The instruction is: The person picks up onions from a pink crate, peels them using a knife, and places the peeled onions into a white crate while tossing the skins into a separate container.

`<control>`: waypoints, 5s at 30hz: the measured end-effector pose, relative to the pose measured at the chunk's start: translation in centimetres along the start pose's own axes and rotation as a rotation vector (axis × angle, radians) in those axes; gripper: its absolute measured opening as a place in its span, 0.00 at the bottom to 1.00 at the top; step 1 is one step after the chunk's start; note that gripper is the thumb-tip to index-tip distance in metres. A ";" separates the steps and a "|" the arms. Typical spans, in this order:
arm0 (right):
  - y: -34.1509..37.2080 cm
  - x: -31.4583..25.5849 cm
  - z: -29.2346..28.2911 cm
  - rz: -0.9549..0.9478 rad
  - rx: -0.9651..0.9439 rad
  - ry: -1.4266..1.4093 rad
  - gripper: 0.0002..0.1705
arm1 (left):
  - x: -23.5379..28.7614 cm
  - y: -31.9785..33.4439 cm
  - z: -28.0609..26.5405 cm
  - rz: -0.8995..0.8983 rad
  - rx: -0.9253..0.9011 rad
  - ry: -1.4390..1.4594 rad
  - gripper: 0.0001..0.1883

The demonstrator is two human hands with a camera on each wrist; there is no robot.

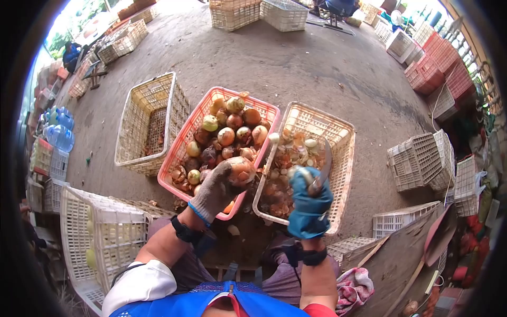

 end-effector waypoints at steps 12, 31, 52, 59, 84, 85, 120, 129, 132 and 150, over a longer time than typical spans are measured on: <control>0.9 2.5 1.4 -0.066 -0.316 0.124 0.20 | 1.3 -0.4 2.0 -0.088 0.070 -0.365 0.48; 2.6 -0.7 2.2 -0.622 -0.220 0.814 0.20 | 1.6 0.6 2.8 -0.006 -0.050 -0.656 0.48; 2.7 2.0 0.4 -0.593 -0.170 0.879 0.27 | 1.0 0.2 4.3 0.060 -0.089 -0.840 0.48; 3.4 2.0 1.6 -0.627 -0.166 0.833 0.27 | -0.2 0.3 4.6 0.024 -0.038 -0.798 0.53; 1.7 5.0 0.4 -0.563 0.064 0.839 0.23 | 0.1 0.8 5.7 -0.022 -0.108 -0.657 0.67; 0.9 6.8 -0.4 -0.493 0.071 0.772 0.21 | 0.5 0.7 5.2 -0.023 -0.100 -0.646 0.68; 2.8 2.1 4.0 -0.457 -0.225 0.351 0.20 | 5.3 -0.5 1.6 0.156 0.152 -0.371 0.46; 2.8 2.2 3.6 -0.447 -0.162 0.453 0.18 | 5.6 -0.7 3.0 0.210 0.221 -0.424 0.47; 3.0 1.9 3.2 -0.449 -0.065 0.547 0.17 | 5.4 -0.7 3.5 0.270 0.300 -0.529 0.45; 1.8 6.1 4.4 0.203 -0.367 -0.089 0.15 | 4.4 -0.8 4.5 0.225 0.335 -0.537 0.43</control>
Point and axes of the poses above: each hand's wrist, its own y-axis away from the middle knuckle, its own z-axis out of the palm, x = y × z, the point moved 5 cm from there along -y, towards the middle knuckle, and after that the axes turned 10 degrees about y, right-handed, at the moved point
